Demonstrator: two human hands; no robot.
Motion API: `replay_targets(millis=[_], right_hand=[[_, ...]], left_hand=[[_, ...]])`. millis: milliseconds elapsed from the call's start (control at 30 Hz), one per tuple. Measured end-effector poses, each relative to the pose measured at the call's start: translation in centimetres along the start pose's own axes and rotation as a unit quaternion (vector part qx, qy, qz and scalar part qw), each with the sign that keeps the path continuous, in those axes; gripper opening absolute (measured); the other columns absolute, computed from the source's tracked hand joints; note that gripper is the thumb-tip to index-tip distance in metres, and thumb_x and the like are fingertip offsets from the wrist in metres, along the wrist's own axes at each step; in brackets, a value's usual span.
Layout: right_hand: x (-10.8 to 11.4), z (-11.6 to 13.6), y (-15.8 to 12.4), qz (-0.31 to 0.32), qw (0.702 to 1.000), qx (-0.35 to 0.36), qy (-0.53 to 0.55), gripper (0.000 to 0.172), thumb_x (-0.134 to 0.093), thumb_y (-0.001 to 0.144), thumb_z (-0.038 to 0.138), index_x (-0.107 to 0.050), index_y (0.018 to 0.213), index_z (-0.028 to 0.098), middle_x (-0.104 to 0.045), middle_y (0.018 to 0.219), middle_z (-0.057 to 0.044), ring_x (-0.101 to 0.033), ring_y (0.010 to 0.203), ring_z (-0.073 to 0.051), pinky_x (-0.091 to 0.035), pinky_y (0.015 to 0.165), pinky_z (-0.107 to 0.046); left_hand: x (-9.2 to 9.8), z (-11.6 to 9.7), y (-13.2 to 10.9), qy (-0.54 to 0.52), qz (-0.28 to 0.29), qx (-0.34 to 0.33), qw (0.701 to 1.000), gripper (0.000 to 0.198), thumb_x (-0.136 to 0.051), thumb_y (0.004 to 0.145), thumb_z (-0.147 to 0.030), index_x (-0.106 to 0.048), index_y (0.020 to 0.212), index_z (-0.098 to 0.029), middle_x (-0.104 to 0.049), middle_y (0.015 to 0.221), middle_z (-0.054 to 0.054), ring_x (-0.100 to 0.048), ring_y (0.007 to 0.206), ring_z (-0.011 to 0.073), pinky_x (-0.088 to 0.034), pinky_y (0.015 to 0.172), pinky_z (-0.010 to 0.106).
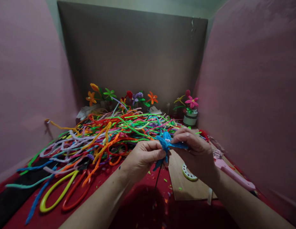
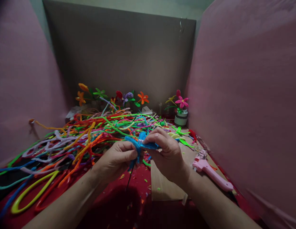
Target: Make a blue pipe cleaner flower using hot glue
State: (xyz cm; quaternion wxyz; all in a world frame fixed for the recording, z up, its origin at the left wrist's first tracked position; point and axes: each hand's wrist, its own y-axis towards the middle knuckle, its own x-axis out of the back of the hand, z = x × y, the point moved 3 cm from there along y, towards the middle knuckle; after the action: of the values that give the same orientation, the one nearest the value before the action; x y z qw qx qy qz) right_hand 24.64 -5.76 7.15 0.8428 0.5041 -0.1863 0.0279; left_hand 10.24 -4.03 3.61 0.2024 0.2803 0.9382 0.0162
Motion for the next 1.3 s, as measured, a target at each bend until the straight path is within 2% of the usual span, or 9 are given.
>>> replay_targets(millis=[300,500,800,1100,1200,1300], right_hand=[[0.0,0.1,0.1,-0.007,1.000,0.013,-0.008,0.018,-0.058,0.076,0.006,-0.059,0.083,0.022,-0.054,0.079,0.000,-0.053,0.071,-0.012,-0.044,0.062,-0.027],[0.1,0.1,0.1,-0.004,1.000,0.006,-0.007,0.016,-0.059,0.076,0.008,-0.059,0.082,0.023,-0.054,0.077,-0.001,-0.053,0.070,-0.013,-0.045,0.059,-0.026],[0.3,0.6,0.2,0.003,1.000,0.015,-0.018,0.016,-0.060,0.076,0.008,-0.060,0.083,0.023,-0.055,0.078,0.000,-0.054,0.070,-0.012,-0.046,0.061,-0.025],[0.1,0.9,0.4,0.010,0.999,0.027,-0.019,0.018,-0.059,0.076,0.005,-0.059,0.082,0.022,-0.055,0.076,0.000,-0.054,0.068,-0.012,-0.046,0.060,-0.025],[-0.2,0.5,-0.1,-0.016,1.000,-0.008,0.026,0.022,-0.061,0.074,0.006,-0.058,0.088,0.023,-0.056,0.080,0.000,-0.054,0.072,-0.012,-0.046,0.063,-0.025],[-0.3,-0.2,-0.6,-0.061,0.987,-0.094,0.114,0.029,-0.063,0.074,0.010,-0.054,0.097,0.025,-0.056,0.084,0.001,-0.054,0.073,-0.011,-0.046,0.064,-0.024]], left_hand=[[0.0,0.1,0.2,0.029,0.017,-0.021,0.999,0.016,-0.067,0.070,-0.027,-0.070,0.068,-0.012,-0.066,0.063,0.006,-0.057,0.057,0.0122,-0.042,0.058,0.023],[-0.1,-0.2,0.1,0.034,-0.001,-0.007,0.999,0.018,-0.071,0.065,-0.029,-0.070,0.064,-0.011,-0.068,0.063,0.008,-0.058,0.057,0.0143,-0.042,0.059,0.025],[-0.4,-0.1,0.1,-0.005,-0.006,0.018,1.000,0.018,-0.074,0.060,-0.029,-0.069,0.061,-0.012,-0.067,0.059,0.006,-0.056,0.050,0.0114,-0.040,0.052,0.023],[-0.2,-0.1,0.1,0.007,0.019,0.014,1.000,0.017,-0.071,0.066,-0.028,-0.069,0.063,-0.011,-0.066,0.058,0.005,-0.055,0.049,0.0094,-0.040,0.051,0.021],[0.0,-0.2,0.1,0.009,0.025,-0.001,1.000,0.013,-0.069,0.067,-0.026,-0.070,0.067,-0.012,-0.066,0.060,0.004,-0.058,0.054,0.0109,-0.041,0.053,0.021],[0.0,-0.7,-0.1,0.025,0.015,-0.027,0.999,0.011,-0.067,0.069,-0.024,-0.070,0.068,-0.013,-0.066,0.064,0.003,-0.059,0.058,0.0114,-0.043,0.058,0.022]])
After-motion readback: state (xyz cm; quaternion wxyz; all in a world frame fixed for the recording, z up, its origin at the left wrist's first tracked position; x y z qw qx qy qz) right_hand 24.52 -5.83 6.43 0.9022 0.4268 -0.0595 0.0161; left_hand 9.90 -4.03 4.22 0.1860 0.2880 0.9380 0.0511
